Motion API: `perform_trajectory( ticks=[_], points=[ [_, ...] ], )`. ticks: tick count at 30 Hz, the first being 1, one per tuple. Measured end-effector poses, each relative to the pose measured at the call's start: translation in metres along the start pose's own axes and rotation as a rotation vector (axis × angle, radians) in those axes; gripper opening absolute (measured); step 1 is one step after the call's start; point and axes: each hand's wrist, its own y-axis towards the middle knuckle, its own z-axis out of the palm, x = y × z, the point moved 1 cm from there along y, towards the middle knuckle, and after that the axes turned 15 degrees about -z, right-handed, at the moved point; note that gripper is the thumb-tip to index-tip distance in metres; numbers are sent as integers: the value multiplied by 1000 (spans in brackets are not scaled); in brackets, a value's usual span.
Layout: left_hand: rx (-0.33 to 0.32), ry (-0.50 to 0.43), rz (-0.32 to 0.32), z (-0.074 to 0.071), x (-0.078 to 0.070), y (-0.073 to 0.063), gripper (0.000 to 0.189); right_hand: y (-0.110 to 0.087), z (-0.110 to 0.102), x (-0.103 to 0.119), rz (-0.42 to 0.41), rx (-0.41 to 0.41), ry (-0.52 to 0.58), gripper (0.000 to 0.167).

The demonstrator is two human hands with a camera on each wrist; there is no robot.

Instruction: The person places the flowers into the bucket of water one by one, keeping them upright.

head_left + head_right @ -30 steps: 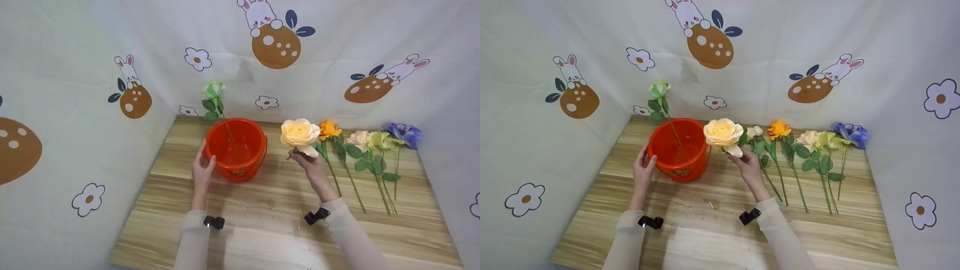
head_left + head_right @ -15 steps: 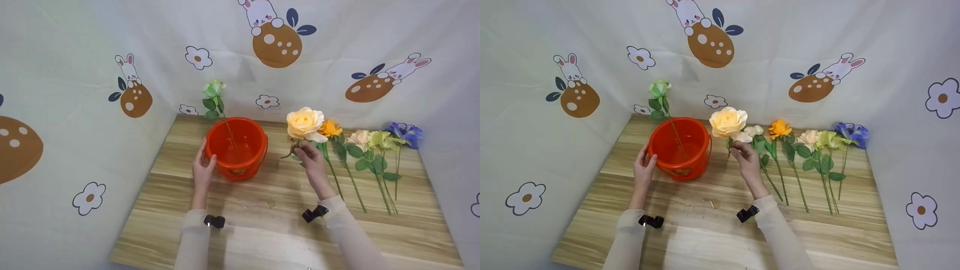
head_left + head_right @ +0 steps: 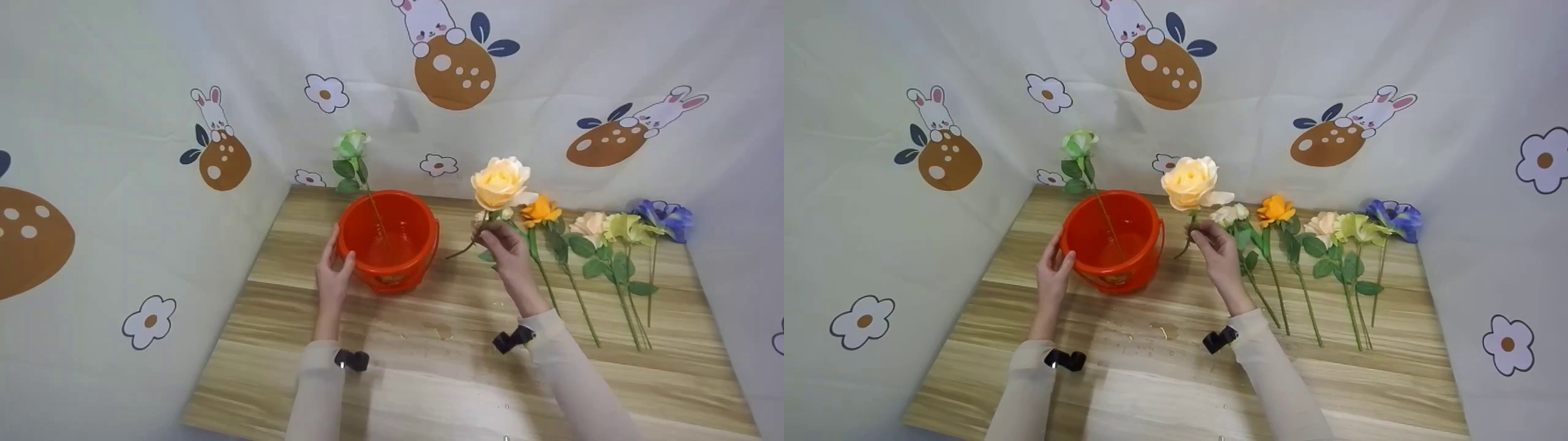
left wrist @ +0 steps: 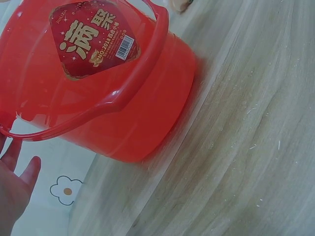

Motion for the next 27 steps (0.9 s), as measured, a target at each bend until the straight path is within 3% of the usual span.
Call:
perform_trajectory(
  ticks=[15, 22, 27],
  points=[
    [-15, 11, -11, 0, -2, 0, 58, 30, 12, 20, -30, -46, -23, 24],
    [3, 40, -26, 2, -25, -10, 57, 41, 18, 30, -128, -12, -46, 16],
    [7, 24, -48, 1, -12, -4, 59, 45, 24, 37, -194, -4, -59, 14]
  ],
)
